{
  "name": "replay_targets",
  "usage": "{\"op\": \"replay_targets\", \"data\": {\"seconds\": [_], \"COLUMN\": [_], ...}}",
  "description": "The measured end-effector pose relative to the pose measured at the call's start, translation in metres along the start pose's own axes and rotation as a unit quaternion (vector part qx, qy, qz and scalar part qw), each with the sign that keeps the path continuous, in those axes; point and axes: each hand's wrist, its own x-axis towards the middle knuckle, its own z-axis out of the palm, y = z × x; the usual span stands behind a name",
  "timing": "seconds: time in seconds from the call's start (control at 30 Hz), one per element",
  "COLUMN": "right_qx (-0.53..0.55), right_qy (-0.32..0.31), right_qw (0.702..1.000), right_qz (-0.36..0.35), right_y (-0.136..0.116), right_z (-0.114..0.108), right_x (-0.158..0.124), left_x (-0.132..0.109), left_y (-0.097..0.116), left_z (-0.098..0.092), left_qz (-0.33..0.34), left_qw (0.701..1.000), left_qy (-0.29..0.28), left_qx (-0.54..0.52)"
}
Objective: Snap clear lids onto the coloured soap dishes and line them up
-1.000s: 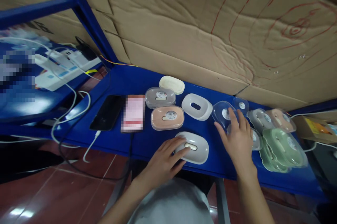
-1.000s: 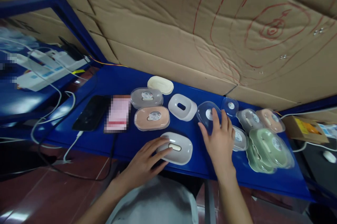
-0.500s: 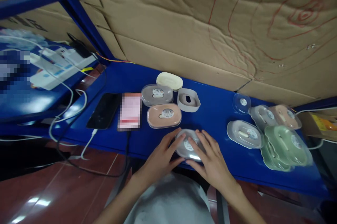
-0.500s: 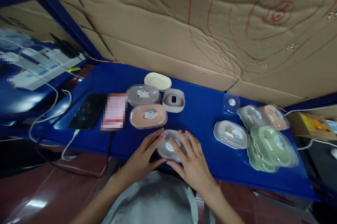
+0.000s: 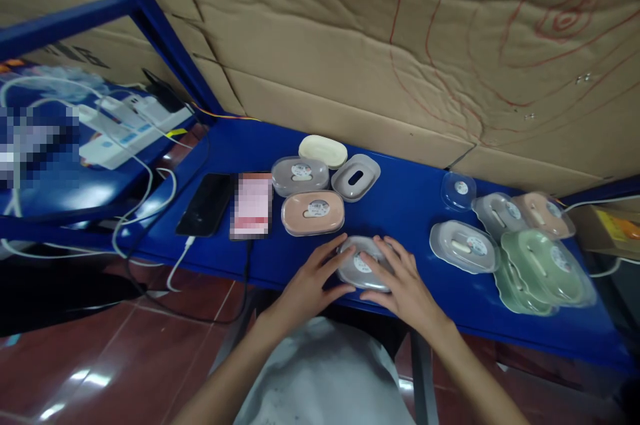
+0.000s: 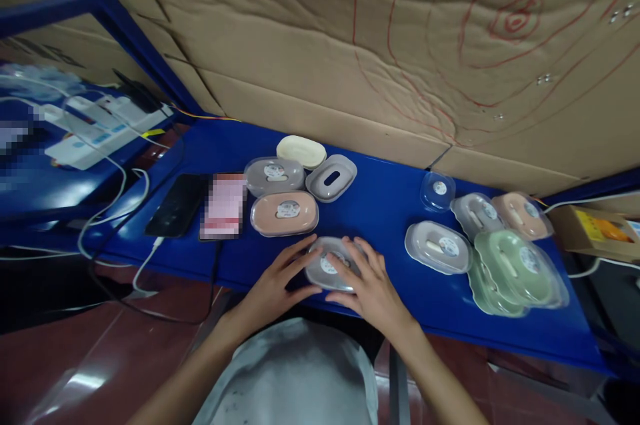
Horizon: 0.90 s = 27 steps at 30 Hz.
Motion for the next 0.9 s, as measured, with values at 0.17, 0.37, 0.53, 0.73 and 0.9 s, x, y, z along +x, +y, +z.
{"op": "replay_targets", "data": {"seconds": [0.17, 0.37, 0.53, 0.73, 0.9], "right_qx": [0.03, -0.033, -0.056, -0.131, -0.206], "right_qy": [0.029, 0.025, 0.041, 0.044, 0.064], "right_qw": [0.999, 0.999, 0.997, 0.989, 0.962], "right_qz": [-0.009, -0.034, -0.018, 0.051, 0.165], "right_y": [0.008, -0.004, -0.011, 0.0, 0.049], "right_z": [0.001, -0.003, 0.001, -0.011, -0.042], "right_x": [0.0, -0.007, -0.013, -0.002, 0.034], "left_x": [0.005, 0.003, 0.002, 0.03, 0.105], "left_y": [0.002, 0.001, 0.002, 0.028, 0.047], "left_z": [-0.004, -0.005, -0.007, -0.023, -0.028], "left_qz": [-0.033, -0.005, -0.016, 0.039, 0.024], "left_qw": [0.999, 0.999, 0.998, 0.996, 0.973], "left_qy": [-0.017, -0.038, -0.058, -0.04, 0.057], "left_qx": [-0.02, -0.022, -0.017, 0.067, 0.222]}}
